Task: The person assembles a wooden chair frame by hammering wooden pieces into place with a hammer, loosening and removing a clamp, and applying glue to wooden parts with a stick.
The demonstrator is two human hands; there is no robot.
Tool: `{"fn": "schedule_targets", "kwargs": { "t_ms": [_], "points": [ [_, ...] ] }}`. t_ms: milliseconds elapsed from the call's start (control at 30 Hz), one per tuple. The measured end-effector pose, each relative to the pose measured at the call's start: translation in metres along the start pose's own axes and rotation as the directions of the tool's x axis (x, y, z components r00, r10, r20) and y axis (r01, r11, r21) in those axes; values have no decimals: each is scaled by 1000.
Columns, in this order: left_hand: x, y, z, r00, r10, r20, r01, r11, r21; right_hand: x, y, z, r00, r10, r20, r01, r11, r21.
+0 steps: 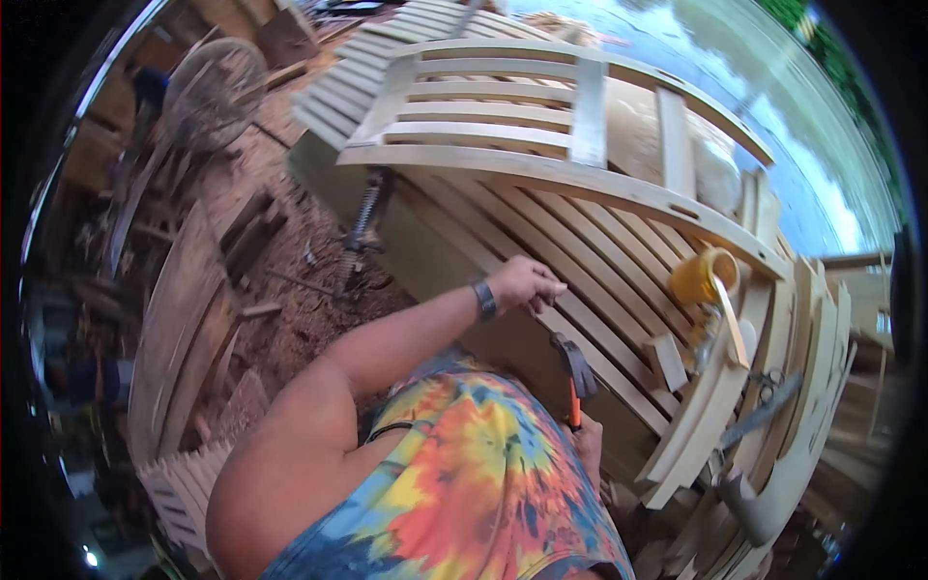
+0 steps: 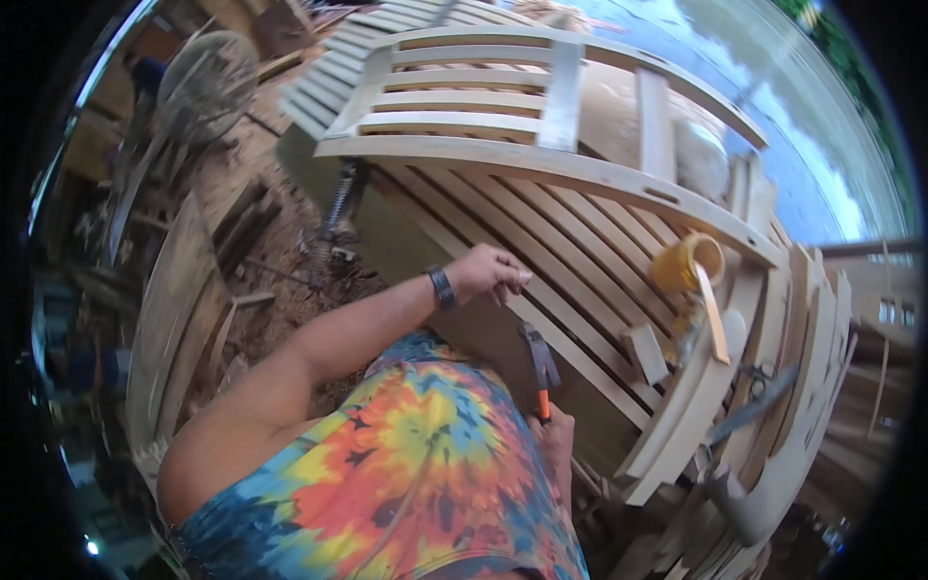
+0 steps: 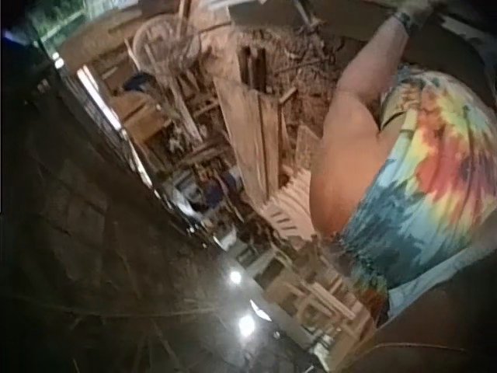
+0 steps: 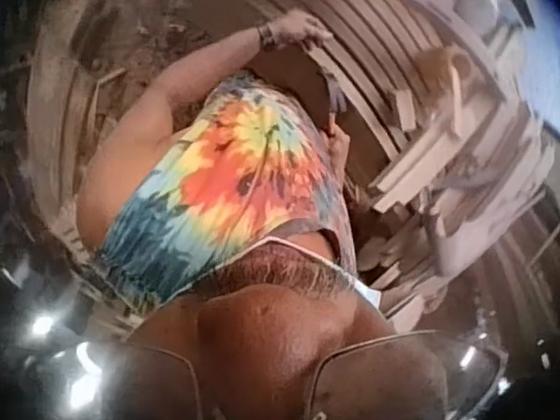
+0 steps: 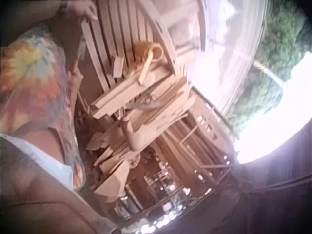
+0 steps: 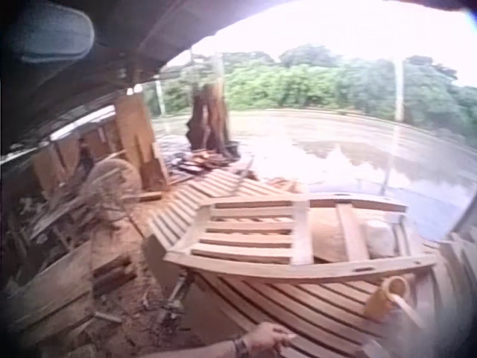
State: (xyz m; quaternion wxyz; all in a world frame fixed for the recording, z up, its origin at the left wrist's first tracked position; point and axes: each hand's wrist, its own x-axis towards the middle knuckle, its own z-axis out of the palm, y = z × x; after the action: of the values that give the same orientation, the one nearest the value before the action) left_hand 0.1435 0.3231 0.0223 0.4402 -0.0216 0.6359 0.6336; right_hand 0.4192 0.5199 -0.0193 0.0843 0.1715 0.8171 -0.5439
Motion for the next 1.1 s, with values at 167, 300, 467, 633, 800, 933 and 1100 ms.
{"fn": "schedule_targets", "kwargs": {
  "t_ms": [167,300,467,633,800,933,1100],
  "points": [
    [-21,-59,-55,961,30,-275,-80,982,-174,17,-21,14,994,-70,86,85,979,-185],
    [-32,-78,-94,933,64,-353,-158,956,-245,19,-22,22,986,113,121,-90,980,-179],
    [-53,-78,-113,951,38,-306,-112,967,-229,-1,-34,33,967,248,58,-232,952,-199],
    [-97,-36,-137,957,147,-249,-187,972,-145,6,-66,61,977,212,14,-204,952,-227],
    [-109,21,-231,701,558,-444,-663,740,-118,46,-107,109,952,305,25,-304,951,-55],
    [-87,37,-340,472,591,-654,-754,655,48,91,-165,135,987,131,95,-117,983,-141],
    [-49,21,-385,286,336,-898,-849,524,-74,139,-255,164,951,250,182,-230,965,-127]
  ]
}}
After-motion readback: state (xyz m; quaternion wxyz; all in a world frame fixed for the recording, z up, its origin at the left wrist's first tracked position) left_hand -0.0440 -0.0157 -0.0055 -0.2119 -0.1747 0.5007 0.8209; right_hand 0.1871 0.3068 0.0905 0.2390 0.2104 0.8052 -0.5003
